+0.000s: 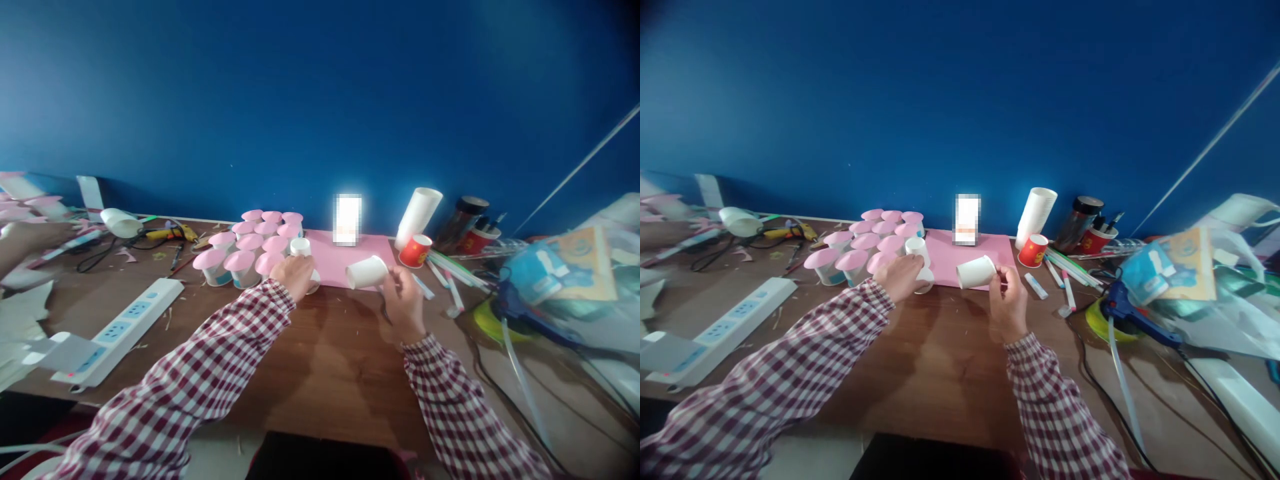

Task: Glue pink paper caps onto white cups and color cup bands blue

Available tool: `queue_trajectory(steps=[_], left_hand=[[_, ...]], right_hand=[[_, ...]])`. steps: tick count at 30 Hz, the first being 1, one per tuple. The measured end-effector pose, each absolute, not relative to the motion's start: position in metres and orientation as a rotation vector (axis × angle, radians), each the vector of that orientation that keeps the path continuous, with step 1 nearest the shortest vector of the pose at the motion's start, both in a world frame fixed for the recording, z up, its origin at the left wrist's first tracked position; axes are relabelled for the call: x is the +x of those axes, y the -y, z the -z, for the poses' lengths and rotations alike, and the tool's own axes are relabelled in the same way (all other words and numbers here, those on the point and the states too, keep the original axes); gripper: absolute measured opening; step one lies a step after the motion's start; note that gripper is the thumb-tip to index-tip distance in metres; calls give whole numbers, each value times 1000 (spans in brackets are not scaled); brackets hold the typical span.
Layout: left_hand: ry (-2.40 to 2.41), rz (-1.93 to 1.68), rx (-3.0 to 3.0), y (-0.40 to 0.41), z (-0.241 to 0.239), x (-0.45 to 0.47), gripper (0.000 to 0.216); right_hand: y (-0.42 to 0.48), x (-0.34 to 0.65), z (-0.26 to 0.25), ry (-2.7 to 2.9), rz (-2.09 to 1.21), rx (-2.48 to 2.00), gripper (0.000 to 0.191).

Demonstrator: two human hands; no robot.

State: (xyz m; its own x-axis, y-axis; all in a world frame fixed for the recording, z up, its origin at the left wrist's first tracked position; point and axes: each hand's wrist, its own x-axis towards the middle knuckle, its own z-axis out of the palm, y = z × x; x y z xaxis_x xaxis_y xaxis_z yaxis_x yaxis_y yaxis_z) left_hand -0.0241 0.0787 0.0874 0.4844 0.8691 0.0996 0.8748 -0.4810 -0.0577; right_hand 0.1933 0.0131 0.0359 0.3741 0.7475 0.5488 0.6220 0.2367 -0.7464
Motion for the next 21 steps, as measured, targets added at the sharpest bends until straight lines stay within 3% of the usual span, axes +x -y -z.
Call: queue_trajectory(steps=[9, 17, 21], left_hand=[[1318, 193, -2543, -88, -69, -18, 14], [1439, 1247, -2502, -52, -52, 11, 28], [1383, 1221, -2562, -46, -47, 20, 29]], right_hand=[[-12, 192, -36, 1329, -112, -1429, 18], [-20, 195, -29, 1153, -446, -1314, 24], [-19, 194, -29, 1160, -509, -1315, 25]])
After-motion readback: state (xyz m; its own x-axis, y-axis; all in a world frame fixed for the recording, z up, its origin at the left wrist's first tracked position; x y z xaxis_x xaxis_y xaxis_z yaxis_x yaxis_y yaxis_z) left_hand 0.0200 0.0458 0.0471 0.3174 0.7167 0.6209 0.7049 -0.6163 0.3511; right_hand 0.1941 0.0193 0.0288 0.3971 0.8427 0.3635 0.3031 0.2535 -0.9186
